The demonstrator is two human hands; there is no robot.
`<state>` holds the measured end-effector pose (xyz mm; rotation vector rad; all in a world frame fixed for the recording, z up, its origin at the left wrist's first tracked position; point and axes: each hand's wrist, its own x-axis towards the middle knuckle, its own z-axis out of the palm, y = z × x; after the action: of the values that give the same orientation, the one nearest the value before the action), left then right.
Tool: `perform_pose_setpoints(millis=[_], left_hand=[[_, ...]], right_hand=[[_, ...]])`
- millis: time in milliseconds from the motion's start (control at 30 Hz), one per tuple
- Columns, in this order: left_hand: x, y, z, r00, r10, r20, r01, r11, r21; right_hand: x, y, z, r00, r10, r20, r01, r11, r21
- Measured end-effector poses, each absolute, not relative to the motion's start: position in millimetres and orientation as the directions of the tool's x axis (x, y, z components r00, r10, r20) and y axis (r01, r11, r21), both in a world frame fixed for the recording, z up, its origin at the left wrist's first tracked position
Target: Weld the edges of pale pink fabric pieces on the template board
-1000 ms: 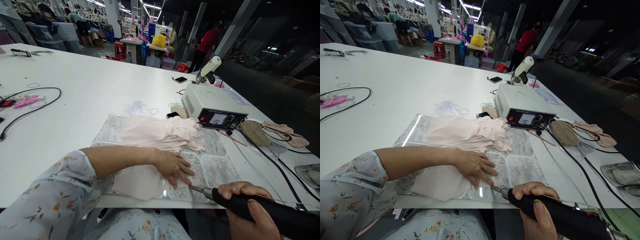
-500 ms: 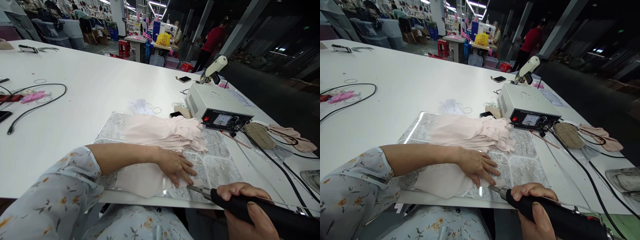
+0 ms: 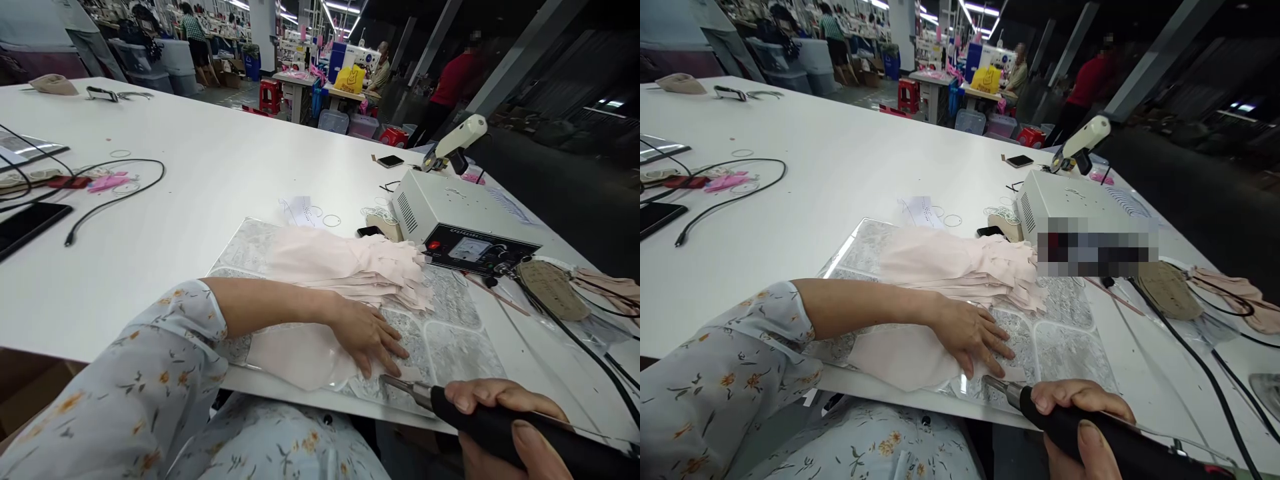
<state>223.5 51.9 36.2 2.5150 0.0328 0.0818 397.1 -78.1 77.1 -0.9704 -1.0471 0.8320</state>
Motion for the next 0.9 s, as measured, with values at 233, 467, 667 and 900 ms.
perform_pose_setpoints(millis=[233,467,667,900], left_hand=[[222.1,50.9,37.8,1.000,0.000,0.013,-0.007,-0.856,0.518],[220.3,50.8,41.6,0.999,-0.036,-0.006,-0.030,-0.897,0.441],[220.4,51.4,40.0,0.999,-0.053,0.002,-0.050,-0.917,0.395],[219.7,53.1,31.8,0.989,-0.073,0.126,-0.106,-0.955,0.278]], right_hand=[[399.9,-75.7,71.5,0.242,0.901,0.360,-0.090,0.390,-0.916],[394.8,-75.5,75.0,0.272,0.899,0.343,-0.142,0.389,-0.910],[386.5,-74.3,74.6,0.232,0.902,0.363,-0.168,0.405,-0.899],[392.6,-75.2,64.7,0.155,0.902,0.403,-0.148,0.425,-0.893]])
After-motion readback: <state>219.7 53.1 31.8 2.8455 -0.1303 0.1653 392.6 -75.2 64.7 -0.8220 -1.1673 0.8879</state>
